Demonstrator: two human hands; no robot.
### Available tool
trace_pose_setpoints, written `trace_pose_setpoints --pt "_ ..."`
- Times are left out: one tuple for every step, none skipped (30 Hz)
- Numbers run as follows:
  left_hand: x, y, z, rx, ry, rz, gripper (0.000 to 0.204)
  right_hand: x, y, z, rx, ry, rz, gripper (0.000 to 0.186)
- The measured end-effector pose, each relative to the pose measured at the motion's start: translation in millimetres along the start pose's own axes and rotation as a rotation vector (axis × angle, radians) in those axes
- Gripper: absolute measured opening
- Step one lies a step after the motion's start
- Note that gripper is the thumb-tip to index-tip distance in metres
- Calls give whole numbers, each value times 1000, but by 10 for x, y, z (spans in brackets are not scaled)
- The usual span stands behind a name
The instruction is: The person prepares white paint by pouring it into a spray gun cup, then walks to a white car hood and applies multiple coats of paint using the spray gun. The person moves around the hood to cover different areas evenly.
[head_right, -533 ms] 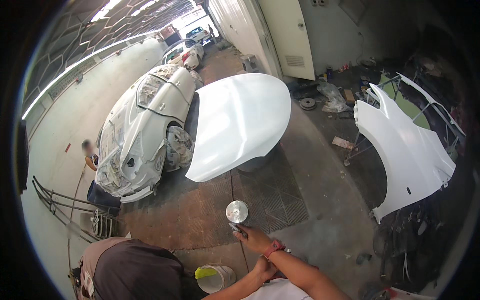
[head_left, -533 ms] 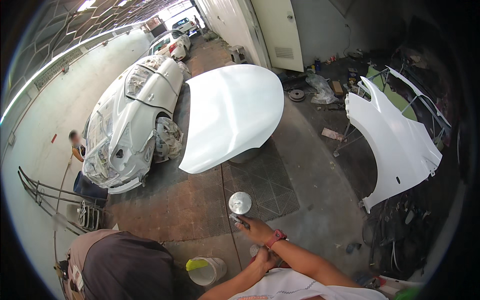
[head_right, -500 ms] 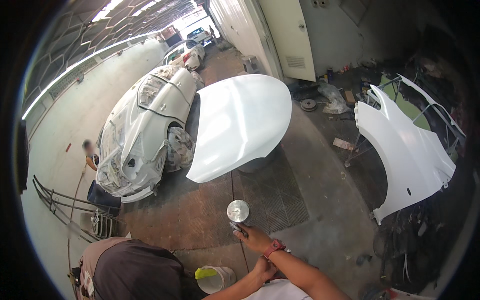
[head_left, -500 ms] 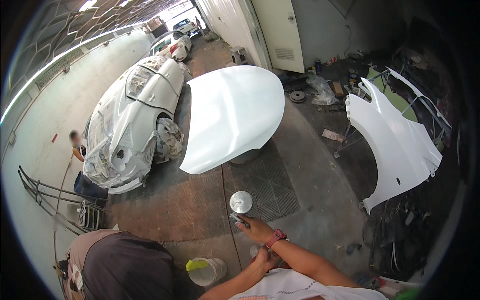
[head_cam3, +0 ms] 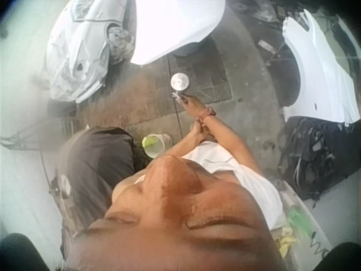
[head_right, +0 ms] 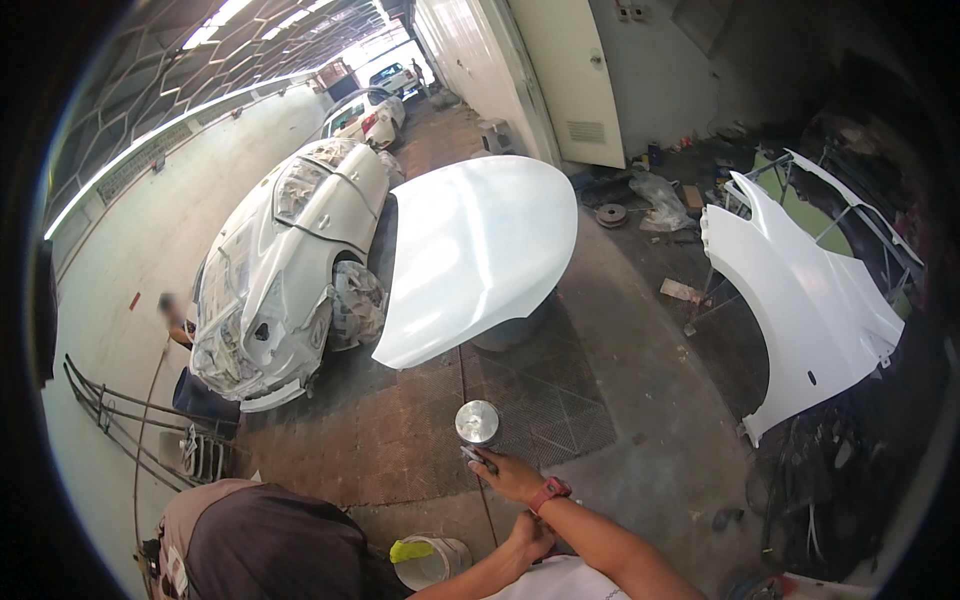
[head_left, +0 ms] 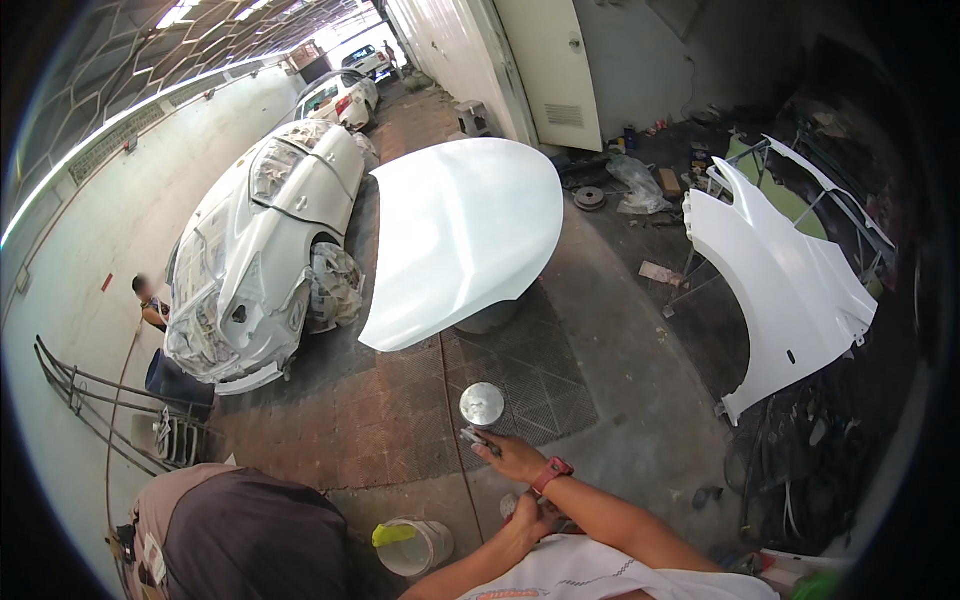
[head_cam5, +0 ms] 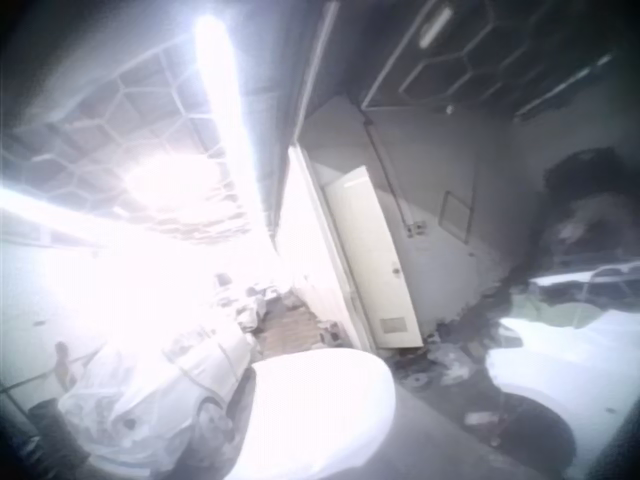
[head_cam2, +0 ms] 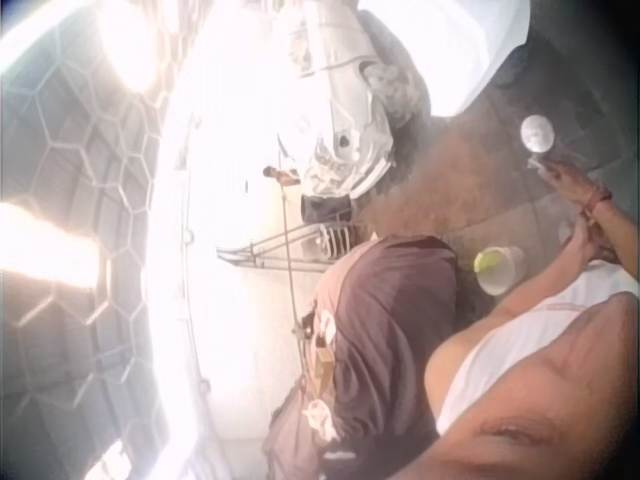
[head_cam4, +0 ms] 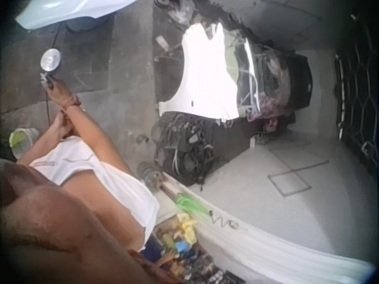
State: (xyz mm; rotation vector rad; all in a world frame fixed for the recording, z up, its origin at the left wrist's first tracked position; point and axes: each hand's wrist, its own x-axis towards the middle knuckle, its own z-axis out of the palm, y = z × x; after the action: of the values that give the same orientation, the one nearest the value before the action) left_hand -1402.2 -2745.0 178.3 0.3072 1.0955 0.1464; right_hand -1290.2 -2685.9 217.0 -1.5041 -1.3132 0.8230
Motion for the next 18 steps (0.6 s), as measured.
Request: trace_pose_setpoints --pt "1 -5 -7 -9 7 1 53 -7 -11 -10 22 -5 25 68" --pt "1 -6 -15 -30 17 -10 52 -10 -19 -19 33 -17 44 67" --pt "0 -8 -17 -32 43 -4 51 -12 -26 -26 41 -9 38 67" --pt "-2 -14 -24 -47 42 -6 50 -14 -30 -25 46 -7 38 67" --pt "-2 -23 -30 -40 56 6 49 -12 -31 -24 49 16 14 67" --pt "-1 -31 -44 -30 73 15 48 -16 -28 -19 39 55 -11 67" --pt "4 -23 -66 -85 33 18 46 -18 -25 -7 40 36 -4 67" --pt "22 -14 -84 -132 -7 8 45 -11 -16 0 26 41 10 67" --pt "35 -24 -105 -172 -43 -16 44 -28 -3 5 -6 53 42 68" --pt "53 -28 -128 -184 -49 -17 44 -43 12 10 5 44 45 68" --pt "76 -24 -145 -197 -53 -20 44 -44 24 15 -2 35 56 69" --pt "80 -33 -163 -194 -28 -20 45 -55 34 18 -10 26 67 70" --pt "77 -52 -168 -196 -77 -30 45 -76 45 11 -5 12 98 71" --pt "72 -53 -165 -188 -100 -31 45 -86 50 13 -3 -6 122 71" --pt "54 -62 -152 -185 -125 -26 46 -104 47 21 9 -26 132 72" --pt "38 -59 -126 -188 -115 -35 46 -108 46 27 0 -26 144 73" --pt "10 -53 -102 -193 -104 -37 46 -108 44 40 3 -26 143 74" --pt "-18 -46 -69 -203 -94 -34 47 -107 46 50 7 -38 138 75"
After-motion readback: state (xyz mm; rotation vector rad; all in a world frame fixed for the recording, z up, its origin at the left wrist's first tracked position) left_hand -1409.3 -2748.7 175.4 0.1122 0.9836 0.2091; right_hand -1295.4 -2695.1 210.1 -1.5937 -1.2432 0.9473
